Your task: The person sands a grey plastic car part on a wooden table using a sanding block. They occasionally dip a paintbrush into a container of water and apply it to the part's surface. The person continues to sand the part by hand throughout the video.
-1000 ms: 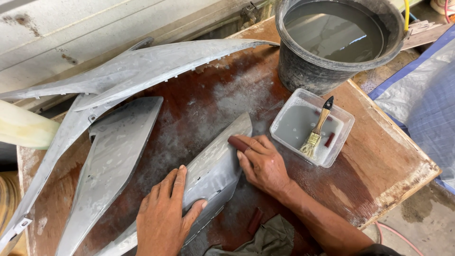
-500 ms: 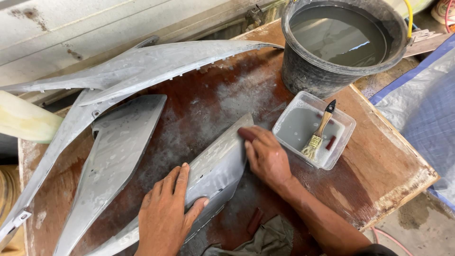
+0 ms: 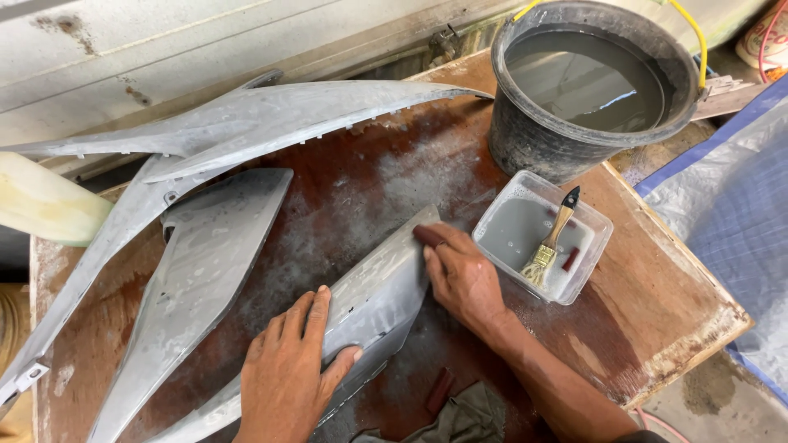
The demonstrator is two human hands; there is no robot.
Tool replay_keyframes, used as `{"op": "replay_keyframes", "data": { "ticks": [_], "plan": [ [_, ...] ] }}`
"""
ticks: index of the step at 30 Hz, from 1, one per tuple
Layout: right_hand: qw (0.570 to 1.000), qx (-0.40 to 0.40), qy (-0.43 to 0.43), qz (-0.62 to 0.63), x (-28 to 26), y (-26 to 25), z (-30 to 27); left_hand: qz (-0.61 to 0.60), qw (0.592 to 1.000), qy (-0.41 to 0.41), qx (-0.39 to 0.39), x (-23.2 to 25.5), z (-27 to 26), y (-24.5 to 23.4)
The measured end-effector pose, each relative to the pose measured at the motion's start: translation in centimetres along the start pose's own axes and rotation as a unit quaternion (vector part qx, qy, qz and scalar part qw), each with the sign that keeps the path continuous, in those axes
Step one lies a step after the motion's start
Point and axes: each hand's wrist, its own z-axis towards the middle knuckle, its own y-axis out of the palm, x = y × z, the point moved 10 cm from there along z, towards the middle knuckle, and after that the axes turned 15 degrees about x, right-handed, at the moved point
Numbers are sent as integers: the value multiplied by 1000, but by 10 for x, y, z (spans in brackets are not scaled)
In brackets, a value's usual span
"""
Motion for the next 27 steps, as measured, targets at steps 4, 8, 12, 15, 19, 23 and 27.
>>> {"op": "replay_keyframes", "data": {
  "ticks": [4,8,12,15,19,23,27],
  "plan": [
    [990,-79,-57,98,-21,16,-14,4,1000,4,4,0,-1,2],
    [998,-40,-38,38,-11,9,-3,-2,1000,6,17,1,0,-1],
    [999,-38,13,10,3,12,1,-13,1000,0,4,-1,0,2],
    [987,-92,-55,122,-39,12,-2,-9,1000,-8,0,-3,0,5],
    [988,-121,-66,68,-14,32,-11,-12,1000,-5,-8,-2,1,5],
    [998,-57,-31,3,-1,19,8,-16,1000,-5,-4,-2,0,5],
    [984,-120,-67,113,-19,34,-5,-15,1000,-4,5,-3,0,6]
  ]
}}
